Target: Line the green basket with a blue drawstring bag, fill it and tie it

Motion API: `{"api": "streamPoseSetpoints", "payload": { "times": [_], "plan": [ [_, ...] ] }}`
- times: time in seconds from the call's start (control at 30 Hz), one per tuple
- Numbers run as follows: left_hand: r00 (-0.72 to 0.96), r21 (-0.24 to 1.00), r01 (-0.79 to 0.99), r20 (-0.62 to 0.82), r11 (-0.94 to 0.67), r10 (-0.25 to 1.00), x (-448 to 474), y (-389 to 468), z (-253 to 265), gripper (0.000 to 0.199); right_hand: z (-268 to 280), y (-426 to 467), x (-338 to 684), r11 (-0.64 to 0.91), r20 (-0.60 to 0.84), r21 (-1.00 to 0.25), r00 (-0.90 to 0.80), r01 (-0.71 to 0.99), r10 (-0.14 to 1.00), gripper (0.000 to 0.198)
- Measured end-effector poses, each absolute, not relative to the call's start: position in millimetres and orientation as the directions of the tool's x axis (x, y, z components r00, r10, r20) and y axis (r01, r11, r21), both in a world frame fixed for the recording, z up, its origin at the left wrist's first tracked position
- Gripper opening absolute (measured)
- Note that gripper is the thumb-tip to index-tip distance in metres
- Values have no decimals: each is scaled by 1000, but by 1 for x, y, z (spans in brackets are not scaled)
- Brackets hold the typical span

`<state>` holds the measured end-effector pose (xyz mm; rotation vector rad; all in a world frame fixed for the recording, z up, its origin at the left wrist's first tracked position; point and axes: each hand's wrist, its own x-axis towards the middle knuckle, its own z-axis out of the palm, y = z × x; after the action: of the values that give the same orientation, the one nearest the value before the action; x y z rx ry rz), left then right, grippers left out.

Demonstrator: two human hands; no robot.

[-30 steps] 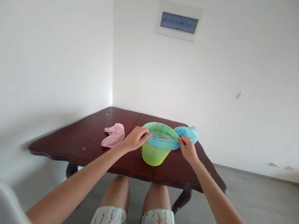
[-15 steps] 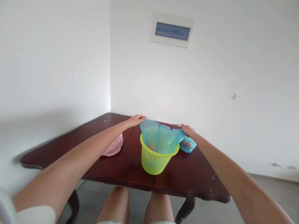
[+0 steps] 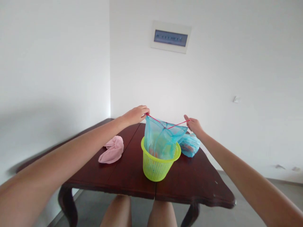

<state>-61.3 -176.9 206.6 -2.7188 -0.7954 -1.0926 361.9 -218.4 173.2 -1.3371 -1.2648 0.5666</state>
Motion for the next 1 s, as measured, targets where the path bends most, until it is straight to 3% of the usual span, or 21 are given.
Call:
{"api": "streamPoseSetpoints", "payload": {
  "times": [0.13, 0.27, 0.4, 0.53, 0.57, 0.63, 0.73, 0.83, 0.9, 1.0],
  "plan": [
    [587, 132, 569, 627, -812, 513, -84, -206, 215, 12, 178, -259, 379, 200, 276, -937, 260, 285, 925, 81],
    [570, 118, 620, 611, -776, 549, -99, -239, 226, 24, 188, -296, 385, 299, 297, -953, 283, 38, 912, 71],
    [445, 93, 719, 699, -688, 560, -97, -274, 236, 13, 193, -324, 375, 378, 328, -913, 274, -153, 904, 62],
    [301, 104, 808, 773, -579, 558, -89, -290, 247, 8, 191, -338, 358, 503, 447, -855, 313, -127, 838, 62],
    [239, 159, 820, 779, -550, 580, -86, -291, 250, 10, 189, -340, 354, 548, 494, -832, 338, -86, 801, 62],
    [128, 323, 798, 734, -509, 667, -81, -288, 255, 33, 186, -343, 347, 619, 574, -786, 391, 13, 720, 61],
    [110, 605, 587, 599, -538, 793, -70, -284, 257, 71, 180, -346, 337, 660, 635, -740, 456, 127, 624, 63],
    [207, 828, 153, 507, -540, 837, -53, -288, 252, 77, 173, -346, 326, 660, 628, -742, 463, 113, 626, 67],
    [251, 881, -103, 471, -461, 846, -37, -296, 246, 74, 171, -345, 318, 658, 597, -753, 434, 12, 675, 66],
    [268, 872, -350, 442, -341, 856, -13, -310, 237, 68, 172, -342, 311, 616, 517, -766, 392, -185, 761, 63]
  ]
}}
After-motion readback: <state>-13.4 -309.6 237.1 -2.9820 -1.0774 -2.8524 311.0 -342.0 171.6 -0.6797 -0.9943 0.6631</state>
